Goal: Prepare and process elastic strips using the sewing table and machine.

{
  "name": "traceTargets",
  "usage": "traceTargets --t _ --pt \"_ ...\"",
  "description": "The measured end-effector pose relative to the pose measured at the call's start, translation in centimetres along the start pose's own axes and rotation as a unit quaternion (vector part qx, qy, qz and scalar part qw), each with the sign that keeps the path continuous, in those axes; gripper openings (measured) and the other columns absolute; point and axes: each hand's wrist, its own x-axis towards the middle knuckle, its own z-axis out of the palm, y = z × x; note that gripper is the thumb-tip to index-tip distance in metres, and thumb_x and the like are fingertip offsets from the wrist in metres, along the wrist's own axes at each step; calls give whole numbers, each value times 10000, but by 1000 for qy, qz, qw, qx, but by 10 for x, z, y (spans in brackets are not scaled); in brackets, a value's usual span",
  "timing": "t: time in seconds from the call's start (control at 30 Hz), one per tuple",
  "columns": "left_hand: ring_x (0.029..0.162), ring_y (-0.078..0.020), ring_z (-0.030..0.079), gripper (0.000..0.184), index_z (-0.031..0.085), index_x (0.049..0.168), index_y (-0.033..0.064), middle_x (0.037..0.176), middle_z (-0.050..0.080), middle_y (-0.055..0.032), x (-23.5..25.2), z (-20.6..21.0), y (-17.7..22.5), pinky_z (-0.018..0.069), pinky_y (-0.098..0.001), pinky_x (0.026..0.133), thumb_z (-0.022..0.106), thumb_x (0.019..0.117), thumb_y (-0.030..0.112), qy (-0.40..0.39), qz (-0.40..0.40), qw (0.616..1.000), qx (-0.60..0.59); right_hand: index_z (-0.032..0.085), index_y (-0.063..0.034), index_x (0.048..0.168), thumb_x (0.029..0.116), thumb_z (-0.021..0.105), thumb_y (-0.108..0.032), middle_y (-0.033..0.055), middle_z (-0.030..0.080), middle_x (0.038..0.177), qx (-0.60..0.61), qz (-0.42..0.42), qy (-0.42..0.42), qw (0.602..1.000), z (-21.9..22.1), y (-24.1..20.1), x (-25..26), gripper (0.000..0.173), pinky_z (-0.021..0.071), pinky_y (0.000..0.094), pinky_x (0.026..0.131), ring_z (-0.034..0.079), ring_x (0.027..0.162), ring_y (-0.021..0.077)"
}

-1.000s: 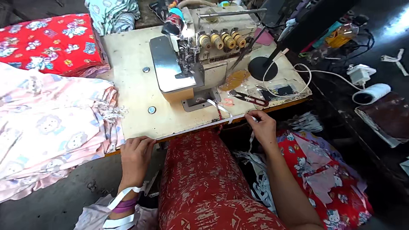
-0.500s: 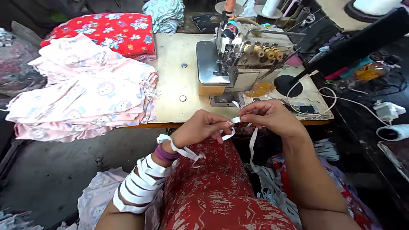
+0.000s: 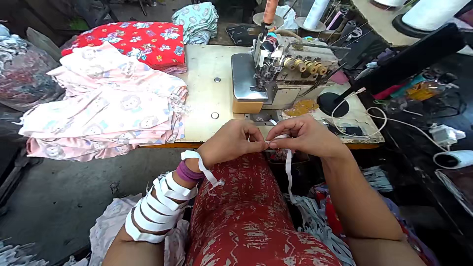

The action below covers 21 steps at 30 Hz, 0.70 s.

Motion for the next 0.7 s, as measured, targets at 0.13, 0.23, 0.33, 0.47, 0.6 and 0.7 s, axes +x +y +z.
traceTargets --t 0.13,0.23,0.33,0.47,0.6,0.7 --pt "974 -34 651 206 703 1099 41 1065 704 15 4 5 -15 542 -225 856 730 913 126 11 -24 992 -123 733 -90 907 834 770 7 -93 700 728 13 -4 52 999 2 5 2 126 461 93 514 562 559 -68" --pt "780 -7 680 59 699 981 28 822 720 53 7 11 -22 569 -195 774 644 963 18 34 -62 969 -238 750 -76 936 840 769 -10 -99 711 750 -7 8 102 995 2 10 5 118 472 97 554 573 593 -75" --pt "752 25 653 98 692 997 3 805 691 63 9 12 -22 555 -163 753 598 1000 33 56 -66 978 -192 771 -78 916 848 766 -35 -112 696 712 -24 22 128 991 3 16 10 80 433 86 521 530 555 -98" --pt "679 59 570 111 701 1028 2 797 666 53 18 13 -20 473 -119 648 612 1002 64 101 -74 985 -118 753 -71 922 844 762 -17 -100 703 739 -11 36 156 987 1 24 18 95 442 91 533 543 568 -90" --pt "735 5 552 168 708 1058 34 947 650 -2 29 15 -40 465 -153 650 739 927 133 153 1 987 -42 779 -61 923 847 759 -9 -93 687 687 15 50 192 980 -4 38 28 94 403 104 487 495 515 -81" --pt "901 -50 663 107 748 975 -8 1019 690 -89 40 14 -52 560 -179 785 713 939 87 170 72 982 27 769 -58 926 865 750 -19 -95 658 652 26 78 199 977 -12 43 36 75 385 104 470 472 490 -81"
